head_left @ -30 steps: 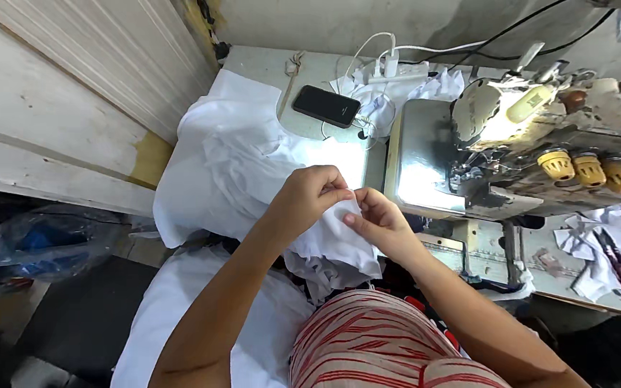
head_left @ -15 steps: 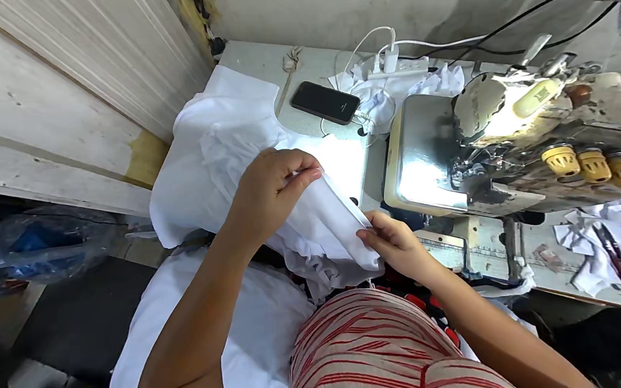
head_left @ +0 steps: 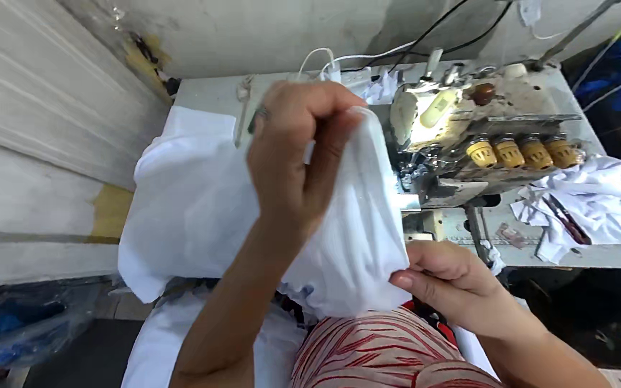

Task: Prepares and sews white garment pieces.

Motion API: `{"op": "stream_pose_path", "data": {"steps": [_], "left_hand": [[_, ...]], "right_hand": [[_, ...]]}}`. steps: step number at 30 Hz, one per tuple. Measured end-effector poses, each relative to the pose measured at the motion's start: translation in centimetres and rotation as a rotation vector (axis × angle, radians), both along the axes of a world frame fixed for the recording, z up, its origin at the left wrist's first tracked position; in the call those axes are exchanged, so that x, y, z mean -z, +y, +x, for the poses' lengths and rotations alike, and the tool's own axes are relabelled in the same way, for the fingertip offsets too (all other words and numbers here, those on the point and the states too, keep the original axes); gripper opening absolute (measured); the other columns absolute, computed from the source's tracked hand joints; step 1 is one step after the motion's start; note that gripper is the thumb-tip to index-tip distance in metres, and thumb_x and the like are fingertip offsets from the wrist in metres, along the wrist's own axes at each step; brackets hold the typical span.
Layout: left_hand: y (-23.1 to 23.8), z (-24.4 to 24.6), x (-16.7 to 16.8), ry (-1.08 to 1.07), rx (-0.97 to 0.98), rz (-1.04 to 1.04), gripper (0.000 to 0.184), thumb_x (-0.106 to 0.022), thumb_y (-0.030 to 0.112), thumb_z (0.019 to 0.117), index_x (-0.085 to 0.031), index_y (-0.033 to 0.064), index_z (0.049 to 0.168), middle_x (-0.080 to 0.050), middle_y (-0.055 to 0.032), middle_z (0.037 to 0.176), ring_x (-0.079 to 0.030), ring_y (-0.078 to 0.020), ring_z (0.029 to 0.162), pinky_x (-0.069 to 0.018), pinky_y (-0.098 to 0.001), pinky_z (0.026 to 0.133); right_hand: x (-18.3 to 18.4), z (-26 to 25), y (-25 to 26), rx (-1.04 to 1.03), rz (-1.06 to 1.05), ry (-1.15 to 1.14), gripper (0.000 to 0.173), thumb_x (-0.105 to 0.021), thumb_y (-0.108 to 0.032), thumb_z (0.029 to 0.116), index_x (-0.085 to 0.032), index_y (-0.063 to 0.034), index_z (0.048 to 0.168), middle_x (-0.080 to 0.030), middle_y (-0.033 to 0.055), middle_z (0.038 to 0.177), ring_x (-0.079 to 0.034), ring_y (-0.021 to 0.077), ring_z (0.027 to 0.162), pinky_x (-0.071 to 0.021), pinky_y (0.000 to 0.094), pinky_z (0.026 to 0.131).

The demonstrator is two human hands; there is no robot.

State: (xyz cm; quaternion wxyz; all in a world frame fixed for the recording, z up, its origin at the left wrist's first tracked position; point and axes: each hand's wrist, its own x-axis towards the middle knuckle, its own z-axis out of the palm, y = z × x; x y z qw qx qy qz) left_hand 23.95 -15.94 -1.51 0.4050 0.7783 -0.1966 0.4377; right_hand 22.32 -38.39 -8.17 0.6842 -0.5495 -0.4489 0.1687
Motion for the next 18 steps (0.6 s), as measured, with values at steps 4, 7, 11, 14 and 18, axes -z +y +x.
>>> {"op": "stream_pose_path", "data": {"steps": [4, 7, 11, 14, 18], "left_hand": [[-3.6, 2.6, 6.5, 0.313, 0.097, 0.078, 0.013, -0.060, 0.006, 0.0994, -0.071, -0.0020, 0.100, -0.068, -0.0113, 0.094, -0.064, -0.0143, 0.087, -0.0536, -0.0274, 0.080], [-4.5, 3.6, 10.9, 0.547, 0.137, 0.147, 0.012, -0.063, 0.004, 0.0961, -0.075, 0.0009, 0.098, -0.072, -0.0107, 0.095, -0.069, -0.0170, 0.090, -0.0569, -0.0315, 0.084], [-5.1, 3.1, 9.1, 0.656, 0.130, 0.176, 0.010, -0.066, 0.005, 0.0951, -0.075, 0.0009, 0.094, -0.070, -0.0084, 0.088, -0.066, -0.0108, 0.079, -0.0532, -0.0248, 0.074], [-5.5, 2.8, 9.4, 0.678, 0.085, 0.091, 0.009, -0.065, 0.007, 0.0971, -0.074, 0.0045, 0.097, -0.070, -0.0043, 0.091, -0.063, -0.0051, 0.071, -0.0544, -0.0194, 0.065], [-6.6, 2.7, 10.4, 0.594, 0.054, -0.049, 0.007, -0.066, 0.005, 0.0953, -0.073, 0.0037, 0.097, -0.069, -0.0029, 0.090, -0.064, -0.0022, 0.077, -0.0546, -0.0160, 0.072]], "right_hand": [[5.8, -0.5, -3.0, 0.097, -0.075, 0.335, 0.015, -0.060, -0.022, 0.1035, -0.067, -0.0142, 0.114, -0.074, -0.0115, 0.100, -0.068, -0.0035, 0.089, -0.0575, 0.0171, 0.079], [9.7, -1.7, -4.0, 0.356, -0.174, 0.475, 0.007, -0.068, -0.015, 0.0955, -0.065, -0.0142, 0.102, -0.072, -0.0114, 0.085, -0.067, -0.0025, 0.073, -0.0568, 0.0168, 0.067], [11.7, -1.7, -4.7, 0.514, -0.225, 0.412, 0.009, -0.065, -0.016, 0.0973, -0.067, -0.0113, 0.090, -0.066, -0.0129, 0.072, -0.060, -0.0059, 0.062, -0.0514, 0.0133, 0.059], [10.2, -1.8, -5.3, 0.451, -0.183, 0.381, 0.008, -0.065, -0.019, 0.0987, -0.069, -0.0138, 0.094, -0.068, -0.0141, 0.076, -0.061, -0.0073, 0.066, -0.0517, 0.0118, 0.061], [8.5, -2.2, -6.0, 0.282, -0.100, 0.316, 0.018, -0.055, -0.027, 0.1065, -0.067, -0.0149, 0.109, -0.069, -0.0129, 0.085, -0.063, -0.0089, 0.076, -0.0527, 0.0100, 0.069]]}}
